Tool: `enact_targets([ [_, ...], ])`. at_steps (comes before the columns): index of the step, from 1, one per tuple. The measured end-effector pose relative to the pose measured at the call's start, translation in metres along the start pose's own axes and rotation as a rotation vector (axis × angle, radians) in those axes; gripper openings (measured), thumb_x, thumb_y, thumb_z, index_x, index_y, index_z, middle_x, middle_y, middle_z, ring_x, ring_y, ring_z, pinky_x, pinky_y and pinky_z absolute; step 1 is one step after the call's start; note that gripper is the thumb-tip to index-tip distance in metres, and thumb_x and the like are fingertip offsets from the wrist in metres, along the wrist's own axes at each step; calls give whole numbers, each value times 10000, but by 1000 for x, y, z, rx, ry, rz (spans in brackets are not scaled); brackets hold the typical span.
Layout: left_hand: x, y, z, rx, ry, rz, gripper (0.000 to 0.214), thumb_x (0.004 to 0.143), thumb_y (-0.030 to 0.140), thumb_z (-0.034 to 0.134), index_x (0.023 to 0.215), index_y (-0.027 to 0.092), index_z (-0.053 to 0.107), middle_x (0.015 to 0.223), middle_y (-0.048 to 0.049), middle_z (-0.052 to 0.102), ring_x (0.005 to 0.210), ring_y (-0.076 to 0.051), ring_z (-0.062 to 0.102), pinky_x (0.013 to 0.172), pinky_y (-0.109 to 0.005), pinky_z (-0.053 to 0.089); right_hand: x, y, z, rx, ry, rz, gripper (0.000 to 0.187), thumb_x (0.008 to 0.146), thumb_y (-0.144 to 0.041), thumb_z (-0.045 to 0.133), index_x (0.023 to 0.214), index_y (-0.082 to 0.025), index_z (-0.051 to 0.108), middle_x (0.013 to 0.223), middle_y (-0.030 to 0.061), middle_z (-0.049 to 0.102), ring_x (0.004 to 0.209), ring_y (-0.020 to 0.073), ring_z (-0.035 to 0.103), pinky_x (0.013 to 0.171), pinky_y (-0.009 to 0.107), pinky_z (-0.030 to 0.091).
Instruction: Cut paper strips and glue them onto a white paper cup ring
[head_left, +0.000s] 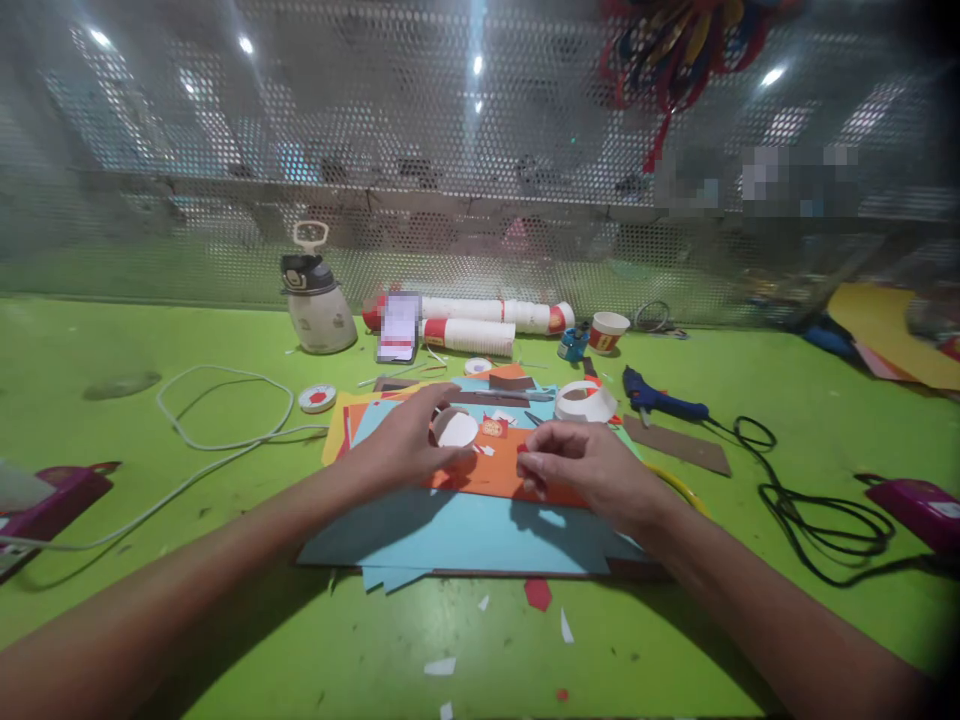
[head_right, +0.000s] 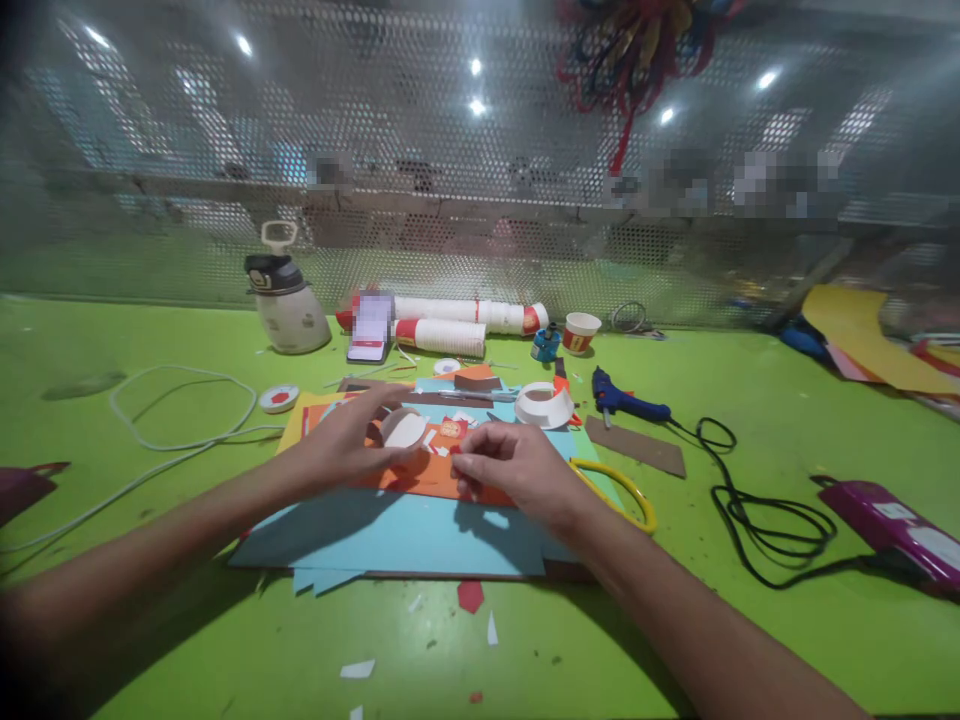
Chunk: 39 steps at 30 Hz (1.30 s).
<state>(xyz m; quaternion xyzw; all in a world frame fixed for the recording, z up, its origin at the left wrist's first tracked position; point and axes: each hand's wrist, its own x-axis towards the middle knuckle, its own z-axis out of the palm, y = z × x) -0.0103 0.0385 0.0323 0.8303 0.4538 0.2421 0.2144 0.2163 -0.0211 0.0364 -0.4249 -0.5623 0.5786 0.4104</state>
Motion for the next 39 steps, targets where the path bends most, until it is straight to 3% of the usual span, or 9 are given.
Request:
enact_targets([
  [4,-29,19,7,-44,-43,-15,584,762,424,640,1266,203,443,1129,-107,579,896,-234,594,725,-374,503,-1,3,0,58,10,9,252,706,-323,785,874,-172,674,636,-25,667,559,98,598,605,273,487],
  [7,-45,32,15,2,-102,80,484,795,414,608,1211,204,480,1078,-92,536,946,-249,546,793,-412,472,-1,4,1,69,33,30,362,701,-301,790,1025,-180,679,682,-34,664,583,93,613,644,287,515],
  [10,-58,41,23,48,-209,135,248,835,384,562,982,186,537,1038,-80,498,902,-232,522,773,-390,461,0,6,2,48,65,31,309,699,-302,790,958,-159,698,651,-31,662,577,87,608,630,270,512],
  [13,-66,39,30,94,-258,101,248,824,411,581,887,181,512,977,-69,481,863,-231,504,724,-373,450,2,9,3,23,92,29,259,714,-305,779,910,-160,690,603,-32,662,560,87,593,586,247,491],
  [20,-64,26,36,140,-235,47,364,784,517,602,903,187,505,953,-52,463,829,-229,492,706,-373,430,3,15,4,-29,109,37,236,725,-321,765,871,-176,649,623,-20,673,569,110,605,565,262,473],
  [27,-65,30,33,81,-250,15,326,791,460,605,948,185,532,981,-75,497,886,-252,504,772,-405,432,5,17,6,-34,121,61,321,668,-407,794,824,-180,630,588,-12,669,544,119,602,560,278,477],
  [30,-66,32,33,24,-217,22,345,778,423,634,1013,193,532,1016,-73,504,908,-250,508,789,-402,437,6,17,9,-20,115,65,375,612,-441,822,803,-179,633,581,-11,659,529,127,603,541,287,479],
  [34,-67,31,34,-16,-144,13,322,759,379,662,975,186,522,1035,-81,511,963,-265,500,801,-404,434,6,23,10,-16,118,66,377,636,-428,818,867,-174,662,610,-2,669,538,126,613,536,278,485],
  [39,-66,29,36,-201,-88,-98,445,723,428,694,1035,193,480,983,-67,567,875,-247,539,745,-398,444,9,35,5,7,132,71,397,634,-429,822,908,-178,685,639,3,683,574,129,636,564,271,502],
])
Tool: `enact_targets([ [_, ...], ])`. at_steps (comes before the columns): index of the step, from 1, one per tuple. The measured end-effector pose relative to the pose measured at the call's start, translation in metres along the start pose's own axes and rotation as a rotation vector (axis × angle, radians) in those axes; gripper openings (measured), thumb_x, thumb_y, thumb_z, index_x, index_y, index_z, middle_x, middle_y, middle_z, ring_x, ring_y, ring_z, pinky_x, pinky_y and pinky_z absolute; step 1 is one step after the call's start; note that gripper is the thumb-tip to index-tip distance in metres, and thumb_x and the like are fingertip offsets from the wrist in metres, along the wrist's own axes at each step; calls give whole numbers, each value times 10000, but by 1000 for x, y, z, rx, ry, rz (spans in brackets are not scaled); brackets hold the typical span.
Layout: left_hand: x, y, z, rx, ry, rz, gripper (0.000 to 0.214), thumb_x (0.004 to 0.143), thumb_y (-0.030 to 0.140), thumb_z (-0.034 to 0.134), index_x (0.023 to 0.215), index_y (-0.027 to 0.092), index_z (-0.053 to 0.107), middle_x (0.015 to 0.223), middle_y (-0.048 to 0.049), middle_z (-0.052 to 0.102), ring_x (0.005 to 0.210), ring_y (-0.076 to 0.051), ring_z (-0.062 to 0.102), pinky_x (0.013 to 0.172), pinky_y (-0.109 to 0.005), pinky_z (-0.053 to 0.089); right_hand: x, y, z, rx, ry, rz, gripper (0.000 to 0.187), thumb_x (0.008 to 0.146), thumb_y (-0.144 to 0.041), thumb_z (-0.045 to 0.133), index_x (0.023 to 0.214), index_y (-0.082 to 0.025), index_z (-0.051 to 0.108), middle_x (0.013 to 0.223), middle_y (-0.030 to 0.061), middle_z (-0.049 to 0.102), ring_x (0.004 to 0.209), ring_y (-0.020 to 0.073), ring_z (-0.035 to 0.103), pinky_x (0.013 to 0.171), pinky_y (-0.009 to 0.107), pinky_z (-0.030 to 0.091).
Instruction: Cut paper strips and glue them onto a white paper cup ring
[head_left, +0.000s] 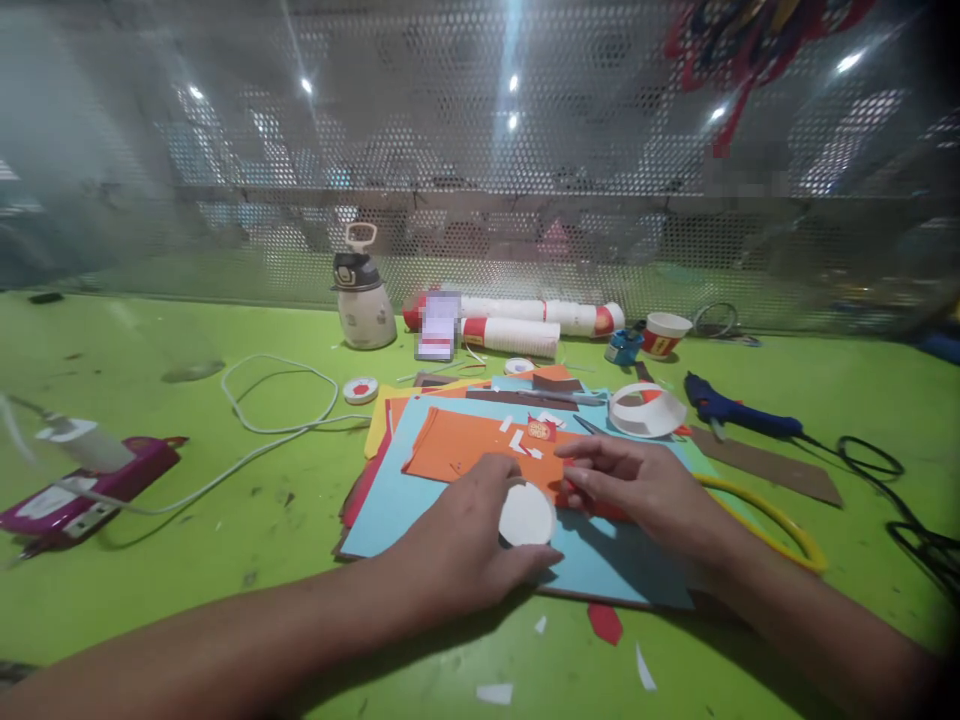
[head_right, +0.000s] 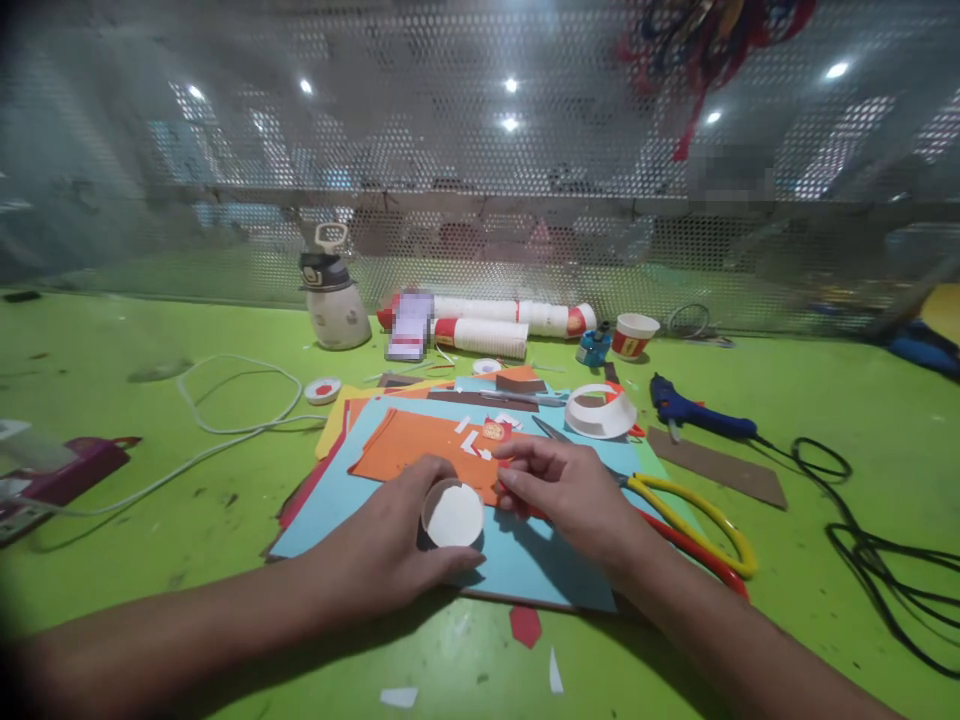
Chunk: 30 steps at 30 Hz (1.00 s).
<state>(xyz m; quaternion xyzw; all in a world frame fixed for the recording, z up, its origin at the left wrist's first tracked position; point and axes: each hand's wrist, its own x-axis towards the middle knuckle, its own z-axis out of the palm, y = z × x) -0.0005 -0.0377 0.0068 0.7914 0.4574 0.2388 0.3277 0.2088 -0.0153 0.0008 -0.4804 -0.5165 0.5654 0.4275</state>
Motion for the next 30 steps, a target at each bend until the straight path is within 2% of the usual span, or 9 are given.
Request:
enact_targets([
  [5,7,-3,3,-438,32,-138,600,668,315,750,1178,218,448,962,-43,592,786,-196,571,641,-326,474,-1,-2,0,14,10,15,362,626,-409,829,849,-175,665,634,2,677,578,133,638,589,289,515],
  [8,11,-6,5,-594,-9,-228,657,618,251,782,1209,208,500,951,-64,620,794,-205,593,662,-335,488,-5,-8,4,8,3,11,335,644,-396,818,829,-177,644,634,-1,671,588,137,638,584,288,504],
  [12,11,-6,5,-772,-37,-284,618,607,181,780,1153,215,494,844,-51,658,790,-211,630,700,-348,494,-9,-15,9,-4,7,-18,351,620,-417,818,792,-181,624,620,-16,655,565,122,615,553,266,477],
  [16,7,-2,4,-827,-37,-328,586,612,164,778,1109,241,478,838,-29,661,770,-191,631,687,-326,496,-9,-14,12,-26,16,-47,316,632,-399,800,768,-184,614,614,-23,633,574,132,618,559,275,482],
  [20,3,3,5,-1098,-48,-379,362,715,109,621,1050,205,524,893,-38,648,782,-158,629,798,-348,516,-9,-12,13,-59,27,-88,272,671,-380,749,785,-185,597,627,-24,621,577,135,614,580,296,493],
  [22,3,5,6,-1228,-52,-405,312,719,59,545,1007,180,544,894,-51,644,828,-167,632,861,-379,516,-10,-12,16,-92,36,-113,234,702,-360,708,798,-185,587,653,-21,617,589,133,608,594,302,498],
  [25,4,8,9,-1238,-46,-435,281,713,36,544,963,162,571,915,-66,639,847,-181,633,863,-393,529,-15,-13,22,-180,64,-172,171,737,-303,658,846,-186,594,730,-5,623,665,145,614,653,320,505],
  [28,5,14,9,-1176,-61,-457,309,725,56,572,1012,168,588,972,-78,652,784,-168,630,790,-381,554,-22,-15,28,-319,72,-246,155,764,-217,635,917,-197,641,772,9,641,727,168,608,689,333,480],
  [30,6,18,10,-1151,-65,-465,340,729,70,577,1052,176,589,986,-80,664,744,-160,629,739,-363,560,-26,-15,30,-404,69,-294,133,768,-171,633,888,-214,672,790,14,640,760,182,597,693,333,462],
])
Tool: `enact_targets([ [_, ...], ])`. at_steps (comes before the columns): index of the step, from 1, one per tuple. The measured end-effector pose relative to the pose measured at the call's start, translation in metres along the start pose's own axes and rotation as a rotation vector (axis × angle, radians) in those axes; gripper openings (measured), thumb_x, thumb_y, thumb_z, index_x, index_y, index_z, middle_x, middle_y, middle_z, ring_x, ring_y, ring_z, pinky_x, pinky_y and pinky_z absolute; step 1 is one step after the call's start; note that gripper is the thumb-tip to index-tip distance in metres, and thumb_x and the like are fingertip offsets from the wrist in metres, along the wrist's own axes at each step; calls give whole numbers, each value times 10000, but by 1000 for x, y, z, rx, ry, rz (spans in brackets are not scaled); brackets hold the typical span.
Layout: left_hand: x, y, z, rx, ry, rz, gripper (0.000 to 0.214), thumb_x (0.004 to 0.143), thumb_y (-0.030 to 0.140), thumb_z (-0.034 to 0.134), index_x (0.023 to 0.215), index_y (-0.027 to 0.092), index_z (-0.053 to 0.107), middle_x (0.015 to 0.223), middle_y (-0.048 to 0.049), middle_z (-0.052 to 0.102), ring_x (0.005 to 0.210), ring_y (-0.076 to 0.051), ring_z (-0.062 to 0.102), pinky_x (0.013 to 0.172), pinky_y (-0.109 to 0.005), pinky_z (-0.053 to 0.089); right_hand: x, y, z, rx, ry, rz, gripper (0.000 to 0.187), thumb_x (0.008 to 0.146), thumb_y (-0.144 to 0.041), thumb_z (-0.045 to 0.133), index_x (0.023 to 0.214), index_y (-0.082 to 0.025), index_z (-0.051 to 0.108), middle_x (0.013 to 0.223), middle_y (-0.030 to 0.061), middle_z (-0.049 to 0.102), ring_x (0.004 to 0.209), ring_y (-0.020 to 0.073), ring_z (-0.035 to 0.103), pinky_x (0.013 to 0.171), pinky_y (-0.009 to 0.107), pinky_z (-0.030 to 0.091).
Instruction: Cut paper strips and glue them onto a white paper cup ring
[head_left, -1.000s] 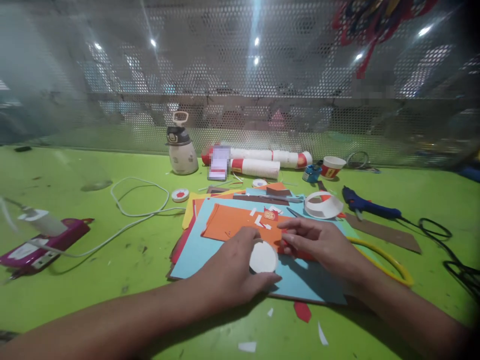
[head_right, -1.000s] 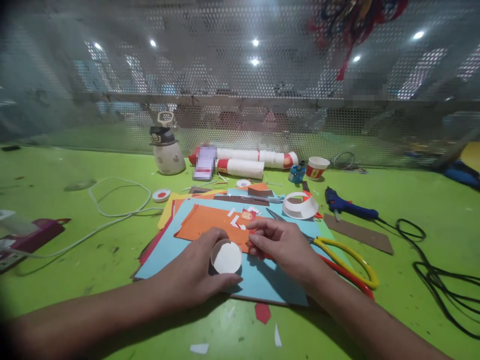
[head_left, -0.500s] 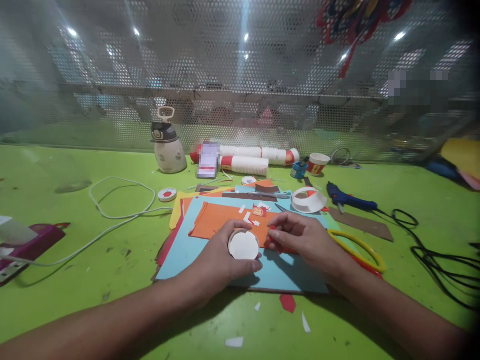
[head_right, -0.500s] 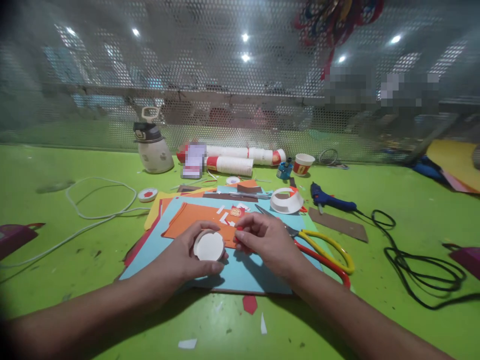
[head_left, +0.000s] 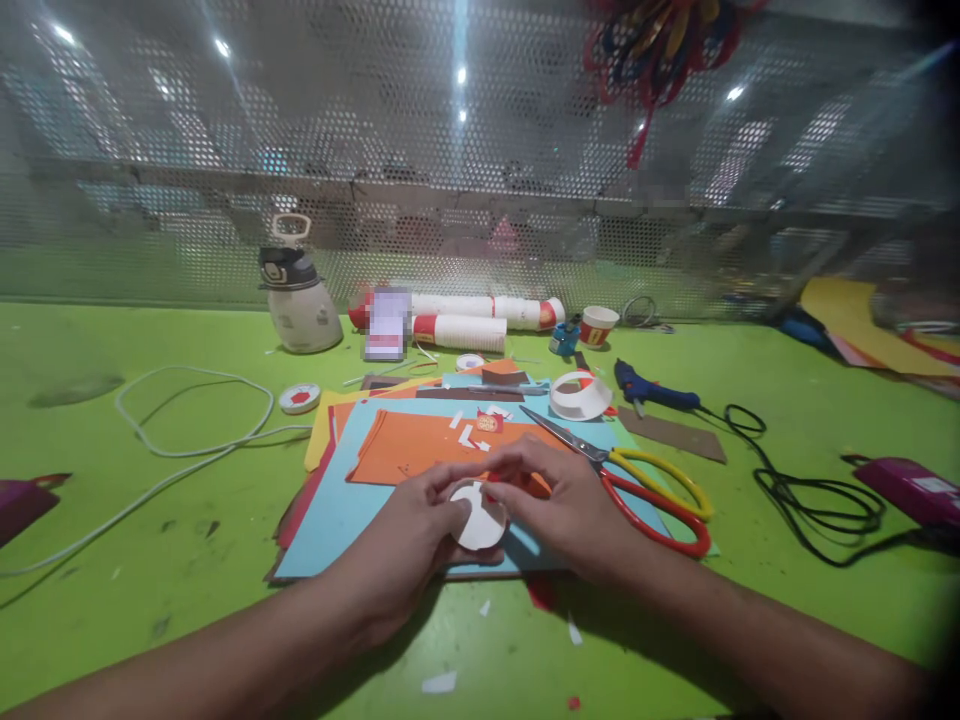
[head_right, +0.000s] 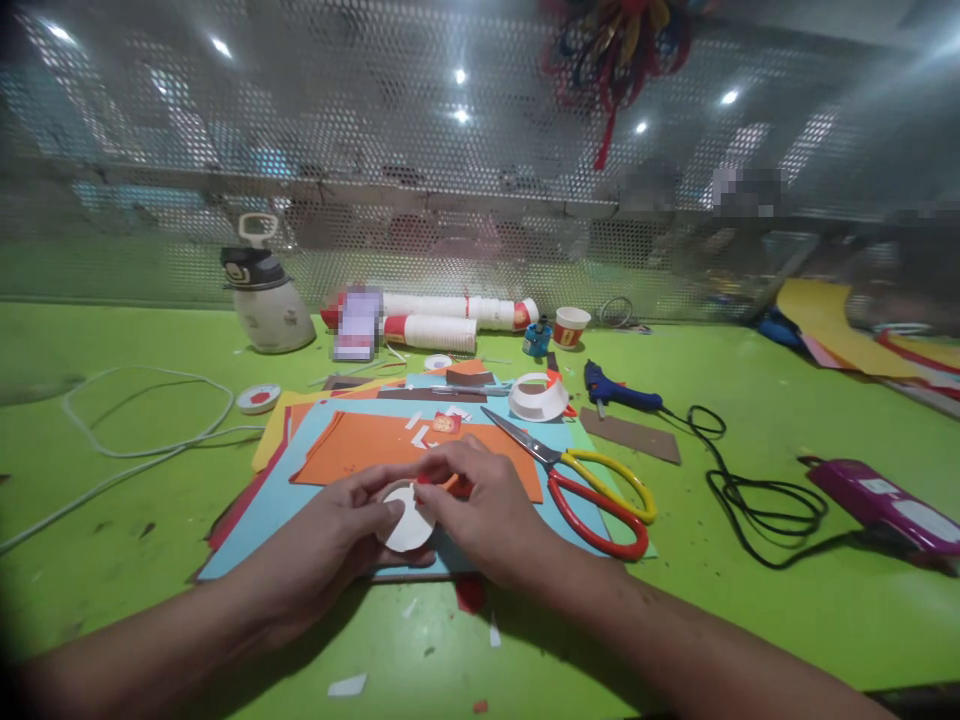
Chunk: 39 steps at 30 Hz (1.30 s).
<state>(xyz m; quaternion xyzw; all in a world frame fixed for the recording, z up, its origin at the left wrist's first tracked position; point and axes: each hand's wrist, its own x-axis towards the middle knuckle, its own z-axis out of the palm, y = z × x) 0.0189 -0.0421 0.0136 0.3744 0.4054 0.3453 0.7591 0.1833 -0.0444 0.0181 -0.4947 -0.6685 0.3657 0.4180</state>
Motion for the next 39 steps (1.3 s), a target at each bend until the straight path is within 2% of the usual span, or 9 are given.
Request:
enact_targets([
  [5,3,-2,7,17,22,36,289,718,75,587,992,166,585,874,-62,676,678,-137,615,699,-321,558,0,0,-2,-116,43,-103,142,747,-103,626,756,-228,692,743,5,568,740,185,538,704,343,436],
  [9,6,-3,12,-38,5,51,306,679,33,562,941,188,533,764,-25,658,675,-149,626,707,-350,566,4,1,-8,-96,13,-149,141,743,-101,632,736,-226,697,779,18,643,822,198,556,774,354,441],
  [11,6,-2,14,-42,3,52,332,641,-6,542,910,187,517,751,-20,652,700,-153,631,722,-353,564,7,2,-10,-59,-16,-135,110,746,-129,639,731,-215,707,805,26,665,828,194,582,756,336,462],
  [15,8,2,16,-6,-13,52,364,609,-30,529,909,175,520,751,-24,646,694,-159,632,729,-369,558,12,6,-13,0,-41,-44,102,747,-171,637,751,-192,737,718,15,640,617,144,580,554,271,460],
  [23,17,3,12,108,10,52,393,589,-10,518,946,149,568,746,-29,629,678,-163,618,730,-347,507,14,4,-18,84,-52,23,146,764,-293,648,786,-158,702,684,29,692,606,154,631,570,287,513],
  [26,19,3,11,90,5,72,432,578,-19,518,969,157,567,762,-19,626,734,-157,616,746,-313,494,11,1,-16,1,-54,-47,86,770,-198,632,782,-162,710,718,35,710,638,160,627,601,299,512],
  [29,19,3,10,-6,-123,50,481,548,-49,499,980,150,569,877,-49,644,777,-161,621,764,-326,506,8,-2,-13,-139,-45,-188,149,758,-84,614,779,-180,726,742,35,712,707,174,582,670,325,468],
  [34,17,5,7,-7,-205,-6,431,586,-57,498,954,148,593,950,-79,641,737,-164,614,707,-363,533,7,-3,-8,-263,-133,-361,190,773,-39,614,779,-187,733,683,22,707,658,167,572,624,305,440],
  [39,18,6,4,-14,-230,16,405,627,-51,506,966,133,629,951,-84,643,782,-158,595,767,-369,539,6,-4,-10,-286,-30,-435,188,832,-62,563,886,-136,727,758,62,705,716,176,574,673,318,458],
])
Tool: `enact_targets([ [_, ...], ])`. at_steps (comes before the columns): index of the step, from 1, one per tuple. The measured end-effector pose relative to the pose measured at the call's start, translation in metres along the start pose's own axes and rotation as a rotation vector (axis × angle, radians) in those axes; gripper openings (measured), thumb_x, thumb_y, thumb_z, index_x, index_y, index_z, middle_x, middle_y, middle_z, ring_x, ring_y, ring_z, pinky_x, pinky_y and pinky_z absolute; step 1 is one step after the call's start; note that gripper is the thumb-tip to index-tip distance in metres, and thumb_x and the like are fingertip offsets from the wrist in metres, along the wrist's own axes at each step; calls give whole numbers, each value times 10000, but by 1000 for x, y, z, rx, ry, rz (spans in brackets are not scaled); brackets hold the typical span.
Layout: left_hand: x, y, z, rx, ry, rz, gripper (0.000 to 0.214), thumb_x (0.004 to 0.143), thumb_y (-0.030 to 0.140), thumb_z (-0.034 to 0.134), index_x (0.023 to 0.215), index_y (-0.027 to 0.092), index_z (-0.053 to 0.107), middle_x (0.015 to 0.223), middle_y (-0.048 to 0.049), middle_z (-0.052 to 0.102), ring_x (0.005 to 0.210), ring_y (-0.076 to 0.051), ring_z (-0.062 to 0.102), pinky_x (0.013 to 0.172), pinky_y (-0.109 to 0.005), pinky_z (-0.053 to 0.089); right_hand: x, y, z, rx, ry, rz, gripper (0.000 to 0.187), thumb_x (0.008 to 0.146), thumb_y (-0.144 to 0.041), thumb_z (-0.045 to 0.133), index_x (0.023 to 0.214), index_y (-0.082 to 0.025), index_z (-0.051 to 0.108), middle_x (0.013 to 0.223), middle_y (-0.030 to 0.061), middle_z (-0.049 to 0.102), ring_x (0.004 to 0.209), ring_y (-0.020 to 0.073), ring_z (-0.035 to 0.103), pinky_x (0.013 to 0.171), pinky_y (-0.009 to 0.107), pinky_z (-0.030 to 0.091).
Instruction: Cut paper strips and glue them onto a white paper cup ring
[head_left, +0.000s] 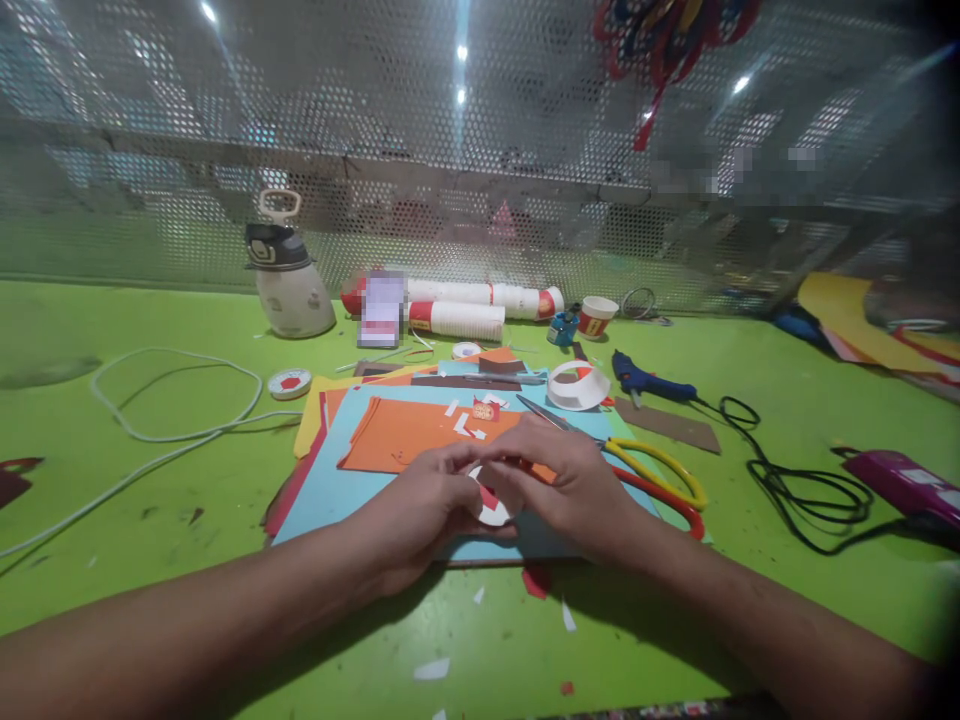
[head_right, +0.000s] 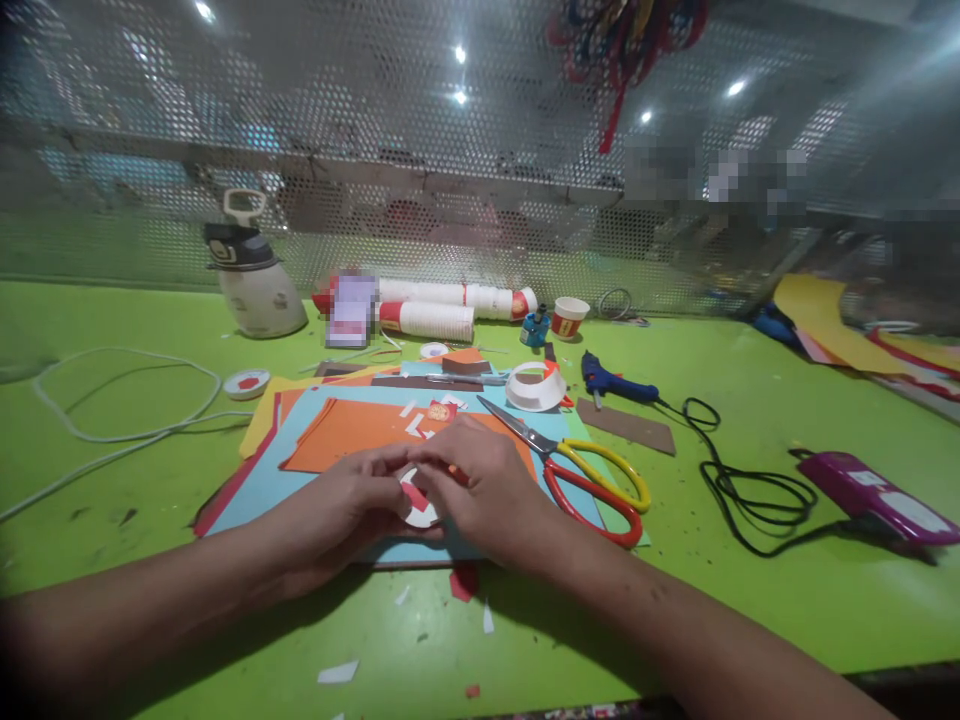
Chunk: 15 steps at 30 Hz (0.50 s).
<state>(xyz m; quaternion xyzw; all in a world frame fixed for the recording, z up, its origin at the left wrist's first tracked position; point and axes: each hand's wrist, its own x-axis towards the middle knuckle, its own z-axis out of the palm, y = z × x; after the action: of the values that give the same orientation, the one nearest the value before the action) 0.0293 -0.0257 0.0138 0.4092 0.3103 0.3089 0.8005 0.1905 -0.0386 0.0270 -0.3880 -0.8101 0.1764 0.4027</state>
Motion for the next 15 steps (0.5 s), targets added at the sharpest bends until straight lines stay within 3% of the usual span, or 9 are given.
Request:
enact_targets([
  [6,0,-1,-3,22,114,-77,408,679,-27,543,1067,97,566,896,-101,651,806,-209,655,836,-422,539,3,9,-33,-42,234,118,106,813,-125,630,858,-136,725,815,68,722,738,171,630,687,307,493],
  [9,0,5,-5,46,151,-99,447,700,-15,557,1134,87,528,935,-116,650,862,-245,676,858,-416,538,5,25,-60,-37,370,222,105,810,-192,654,871,-149,728,815,63,739,729,173,663,661,303,521],
  [12,-1,15,-4,73,168,-86,433,708,-25,546,1131,67,530,909,-117,649,811,-229,683,833,-394,551,6,43,-86,-39,503,293,111,792,-207,666,872,-159,726,687,15,709,604,140,641,558,264,511],
  [15,-3,22,-3,86,171,-50,437,709,-37,533,1134,65,528,895,-121,651,772,-213,675,787,-393,569,5,60,-110,-100,632,325,95,786,-191,675,868,-155,705,683,-8,671,580,113,609,552,247,504],
])
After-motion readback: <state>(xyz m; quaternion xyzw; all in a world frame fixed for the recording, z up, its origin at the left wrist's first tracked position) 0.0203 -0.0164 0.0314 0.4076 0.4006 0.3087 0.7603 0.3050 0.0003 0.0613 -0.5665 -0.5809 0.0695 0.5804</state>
